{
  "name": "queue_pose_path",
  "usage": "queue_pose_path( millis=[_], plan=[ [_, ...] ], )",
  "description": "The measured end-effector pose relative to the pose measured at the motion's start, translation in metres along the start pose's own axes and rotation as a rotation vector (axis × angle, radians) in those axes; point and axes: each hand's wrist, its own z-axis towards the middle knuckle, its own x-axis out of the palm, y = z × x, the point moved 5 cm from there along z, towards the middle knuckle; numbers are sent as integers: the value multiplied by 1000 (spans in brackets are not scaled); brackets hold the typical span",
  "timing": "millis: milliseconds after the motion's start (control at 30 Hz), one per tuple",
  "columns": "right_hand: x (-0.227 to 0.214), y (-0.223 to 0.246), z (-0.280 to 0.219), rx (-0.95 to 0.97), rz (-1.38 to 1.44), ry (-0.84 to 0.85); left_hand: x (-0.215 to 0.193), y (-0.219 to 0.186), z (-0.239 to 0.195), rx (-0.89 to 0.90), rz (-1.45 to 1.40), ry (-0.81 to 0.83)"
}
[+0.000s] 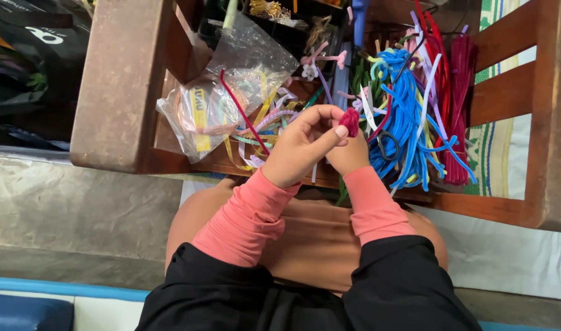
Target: Twisting and coiling pipe cleaners by hand and using a forming tool to create decorative floral shapes.
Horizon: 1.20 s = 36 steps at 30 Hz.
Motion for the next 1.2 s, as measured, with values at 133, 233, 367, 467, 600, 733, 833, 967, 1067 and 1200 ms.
queue_pose_path(
  millis=[133,233,367,467,600,733,833,967,1067,1200],
  plan=[
    [-17,5,6,-90,-9,-72,-8,-2,1,-12,50,-25],
    [-43,47,-24,-425,365,-42,-18,4,1,-56,47,-95],
    [-46,42,-41,-449,564,55,-15,9,0,-102,39,-93],
    [-54,31,-37,-428,695,106,-12,3,-2,-95,64,-59],
    [-60,17,-29,-463,746,203,-4,-4,-6,-77,151,-5],
    [-67,23,-34,-480,712,202,-8,8,-7,-116,163,2],
    [-68,23,-34,-444,694,180,-8,13,-7,-109,138,43],
    [-63,14,-32,-351,800,175,-3,9,-9,-67,105,90],
    [-56,18,-36,-294,886,214,0,5,-9,-38,91,125],
    [-54,26,-35,-269,847,171,-7,2,-7,125,310,86]
  ],
)
